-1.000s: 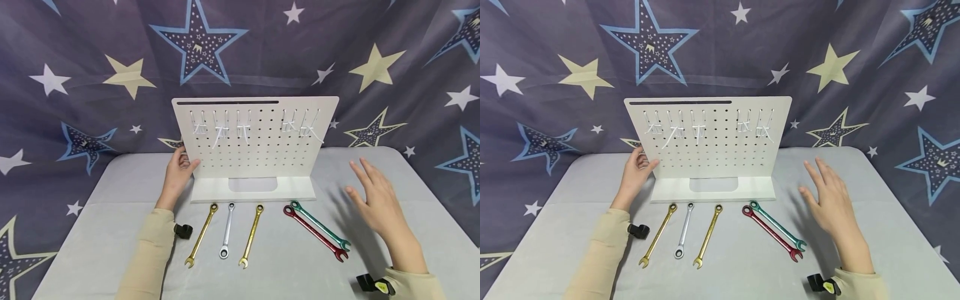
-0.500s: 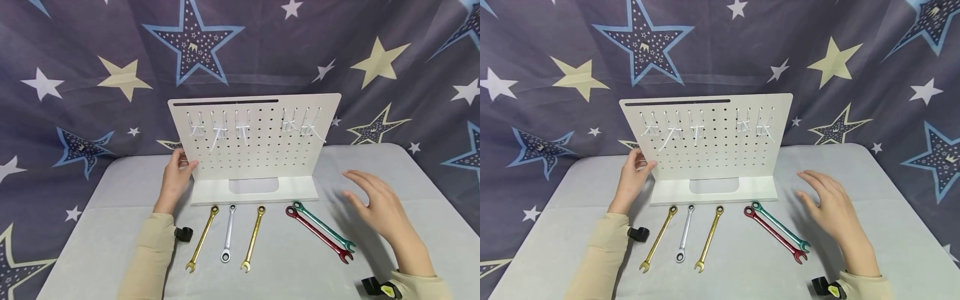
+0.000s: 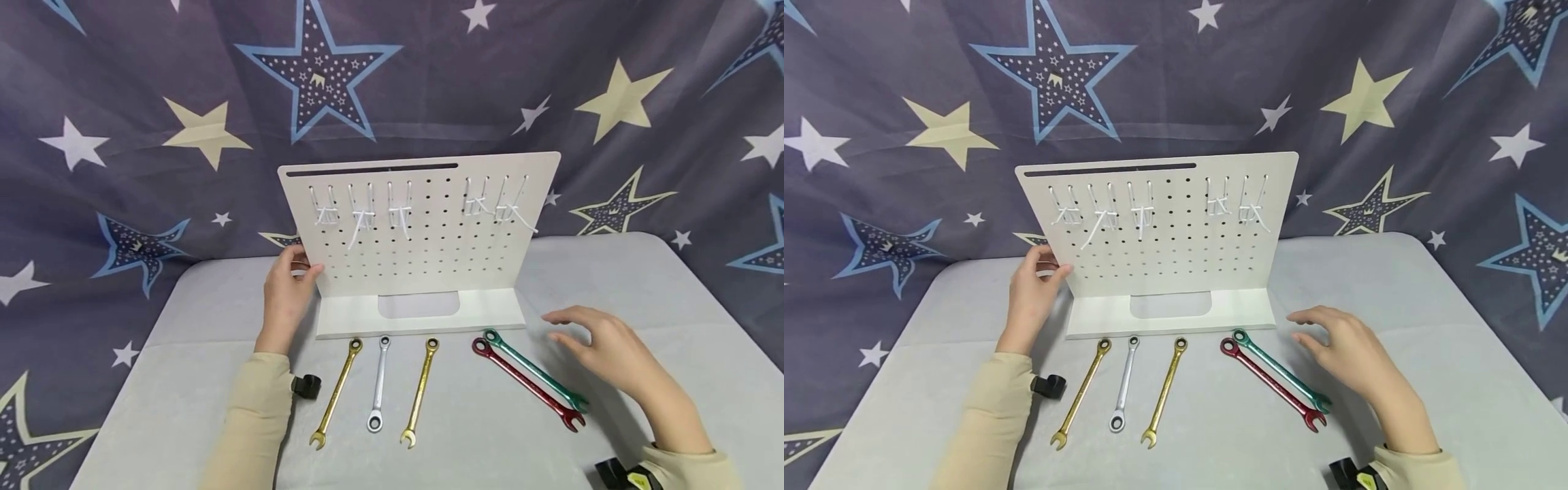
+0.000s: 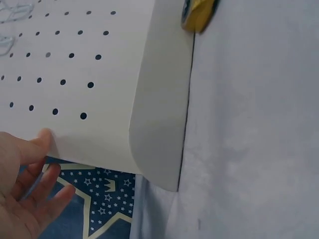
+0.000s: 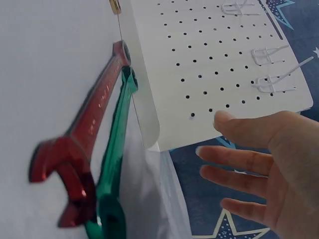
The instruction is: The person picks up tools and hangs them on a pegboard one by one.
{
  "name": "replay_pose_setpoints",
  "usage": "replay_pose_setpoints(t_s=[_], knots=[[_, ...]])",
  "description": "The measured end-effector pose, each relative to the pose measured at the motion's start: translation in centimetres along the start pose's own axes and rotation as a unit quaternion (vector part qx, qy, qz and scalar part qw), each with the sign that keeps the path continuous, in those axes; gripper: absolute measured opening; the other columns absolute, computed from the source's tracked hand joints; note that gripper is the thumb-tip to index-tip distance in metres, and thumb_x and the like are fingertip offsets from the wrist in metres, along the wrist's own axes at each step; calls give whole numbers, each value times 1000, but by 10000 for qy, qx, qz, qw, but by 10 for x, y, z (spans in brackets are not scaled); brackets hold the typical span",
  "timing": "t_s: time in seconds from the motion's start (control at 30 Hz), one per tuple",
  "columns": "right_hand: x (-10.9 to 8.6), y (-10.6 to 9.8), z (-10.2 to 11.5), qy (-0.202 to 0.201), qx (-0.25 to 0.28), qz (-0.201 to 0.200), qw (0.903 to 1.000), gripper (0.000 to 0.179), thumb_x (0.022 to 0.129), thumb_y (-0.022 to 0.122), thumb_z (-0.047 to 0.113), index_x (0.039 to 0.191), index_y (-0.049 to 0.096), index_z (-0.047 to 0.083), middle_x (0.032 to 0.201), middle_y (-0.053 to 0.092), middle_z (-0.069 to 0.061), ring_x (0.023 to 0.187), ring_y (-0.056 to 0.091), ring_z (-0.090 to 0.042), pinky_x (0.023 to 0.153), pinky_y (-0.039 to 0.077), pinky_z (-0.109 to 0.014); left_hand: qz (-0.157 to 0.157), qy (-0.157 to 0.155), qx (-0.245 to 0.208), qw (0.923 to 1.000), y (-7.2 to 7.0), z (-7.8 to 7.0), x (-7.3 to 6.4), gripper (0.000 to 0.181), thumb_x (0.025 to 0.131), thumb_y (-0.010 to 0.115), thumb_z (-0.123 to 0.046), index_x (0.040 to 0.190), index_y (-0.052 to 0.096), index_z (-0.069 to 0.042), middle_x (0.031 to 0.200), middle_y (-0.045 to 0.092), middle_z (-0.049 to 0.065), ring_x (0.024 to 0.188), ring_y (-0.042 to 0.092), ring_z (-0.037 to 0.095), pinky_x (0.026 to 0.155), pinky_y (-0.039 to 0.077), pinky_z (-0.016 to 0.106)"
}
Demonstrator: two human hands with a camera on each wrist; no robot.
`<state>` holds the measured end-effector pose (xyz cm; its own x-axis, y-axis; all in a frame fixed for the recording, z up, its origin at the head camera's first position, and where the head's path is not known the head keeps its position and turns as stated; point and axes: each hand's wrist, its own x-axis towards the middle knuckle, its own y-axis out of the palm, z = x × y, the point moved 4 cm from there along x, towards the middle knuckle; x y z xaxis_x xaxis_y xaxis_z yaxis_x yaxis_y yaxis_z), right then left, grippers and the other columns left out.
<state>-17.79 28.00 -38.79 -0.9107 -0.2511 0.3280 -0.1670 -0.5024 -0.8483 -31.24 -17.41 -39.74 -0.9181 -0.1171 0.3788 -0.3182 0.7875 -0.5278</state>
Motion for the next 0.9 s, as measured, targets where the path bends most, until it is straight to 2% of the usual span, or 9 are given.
replay_pose_setpoints(t_s=[0.1,0.27,0.43,0.57,0.63,0.73,0.9], knots=[[3,7,1,185,314,452,9983,26,84,79,10,110,73,13,106,72,1,101,66,-25,86,50,-47,-158,-16,-28,9999,-2,0,0,39,88,77,-9,121,57,-3,104,63,13,99,64,26,83,53,39],[4,20,1,354,749,1132,9901,25,82,79,3,104,73,12,98,71,5,90,65,-14,82,53,-42,-50,64,46,10000,-1,-6,0,41,90,74,-8,125,53,-4,107,62,14,99,64,27,84,52,40],[0,36,-3,395,1203,1725,9768,19,85,77,6,101,70,13,85,62,10,77,57,-4,70,52,-28,19,214,124,9997,-5,-5,0,43,91,73,-8,128,52,-7,108,64,13,98,65,27,84,53,39],[-4,43,-4,415,1527,2008,9668,21,84,79,11,101,67,10,79,58,9,69,53,-3,61,48,-25,28,446,-120,9989,-12,-7,1,44,90,72,-4,129,52,-7,109,64,14,96,66,28,84,53,39],[-5,46,-4,501,1499,2102,9648,22,83,80,12,99,66,9,77,56,8,67,51,-3,59,46,-25,56,506,-234,9984,-14,-7,1,45,90,72,-4,130,52,-7,109,64,14,96,66,28,84,52,39],[-6,49,-4,881,1264,2302,9609,19,82,81,12,93,65,9,72,54,7,63,48,-6,56,43,-25,137,493,-273,9983,-14,-5,1,45,90,72,-3,130,52,-6,109,65,15,97,66,28,84,52,39],[-7,49,-3,1459,764,2606,9513,17,85,78,15,81,62,12,67,52,5,61,46,-11,55,39,-27,268,251,-84,9993,-10,-2,4,44,93,70,-7,132,51,-5,112,65,17,99,65,30,86,51,41]])
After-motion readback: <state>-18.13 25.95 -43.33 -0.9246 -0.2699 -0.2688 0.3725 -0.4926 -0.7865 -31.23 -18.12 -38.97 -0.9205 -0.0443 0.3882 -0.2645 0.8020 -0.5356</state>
